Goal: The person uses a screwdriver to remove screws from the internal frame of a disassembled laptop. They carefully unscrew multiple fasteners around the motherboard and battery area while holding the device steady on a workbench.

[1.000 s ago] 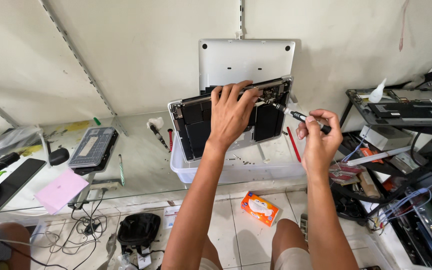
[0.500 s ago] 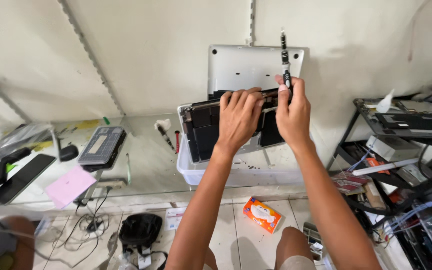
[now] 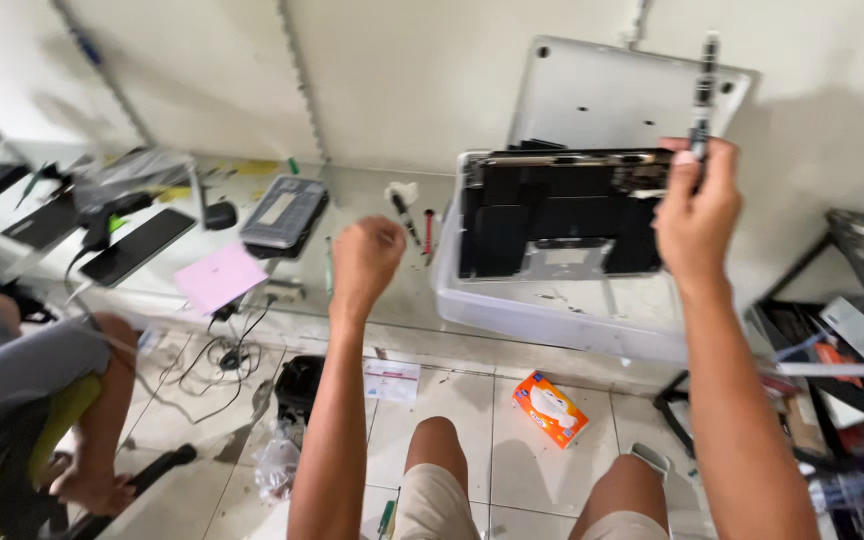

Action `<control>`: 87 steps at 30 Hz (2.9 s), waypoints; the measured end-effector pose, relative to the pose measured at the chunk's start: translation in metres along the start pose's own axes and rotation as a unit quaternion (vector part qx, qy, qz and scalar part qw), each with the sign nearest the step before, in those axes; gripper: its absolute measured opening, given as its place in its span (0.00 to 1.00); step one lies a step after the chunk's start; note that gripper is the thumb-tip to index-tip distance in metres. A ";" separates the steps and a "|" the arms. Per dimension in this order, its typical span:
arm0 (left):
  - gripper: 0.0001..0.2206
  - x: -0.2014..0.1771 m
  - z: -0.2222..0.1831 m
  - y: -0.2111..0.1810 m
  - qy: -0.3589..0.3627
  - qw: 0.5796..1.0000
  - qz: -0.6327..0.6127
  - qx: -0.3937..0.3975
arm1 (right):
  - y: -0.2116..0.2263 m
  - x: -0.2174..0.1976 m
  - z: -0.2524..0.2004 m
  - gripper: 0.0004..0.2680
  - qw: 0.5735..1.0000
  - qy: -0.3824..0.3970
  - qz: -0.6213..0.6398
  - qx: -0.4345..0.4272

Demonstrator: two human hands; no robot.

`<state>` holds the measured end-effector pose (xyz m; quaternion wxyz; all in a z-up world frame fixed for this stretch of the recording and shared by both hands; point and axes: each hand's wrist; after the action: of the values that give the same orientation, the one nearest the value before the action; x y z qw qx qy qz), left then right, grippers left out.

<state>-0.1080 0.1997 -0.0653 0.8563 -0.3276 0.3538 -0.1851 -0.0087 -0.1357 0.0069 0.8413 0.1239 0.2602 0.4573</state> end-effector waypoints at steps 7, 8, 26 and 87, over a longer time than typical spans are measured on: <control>0.06 0.026 -0.003 0.049 0.128 0.991 0.012 0.032 | 0.018 -0.002 0.001 0.03 1.000 -0.016 0.006 -0.025; 0.06 0.031 0.000 0.057 0.130 0.990 0.034 0.039 | 0.017 -0.002 0.002 0.04 1.000 -0.018 0.009 -0.023; 0.14 0.058 0.022 -0.128 -0.136 0.891 -0.006 0.433 | 0.002 -0.008 0.007 0.06 0.995 -0.039 0.094 -0.023; 0.28 0.081 0.013 -0.123 -0.162 0.900 -0.001 0.405 | -0.051 -0.034 -0.010 0.12 0.966 -0.070 0.151 0.196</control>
<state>-0.0540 0.0725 -0.0121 0.9602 0.0218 0.1042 -0.2581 0.0071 -0.1924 -0.0133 0.7378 0.3556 0.2633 0.5097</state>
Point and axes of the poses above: each hand's wrist, its own z-axis towards the middle knuckle, its own x-axis out of the palm, y = z × x, and after that the axes turned 10 degrees about -z, right-handed
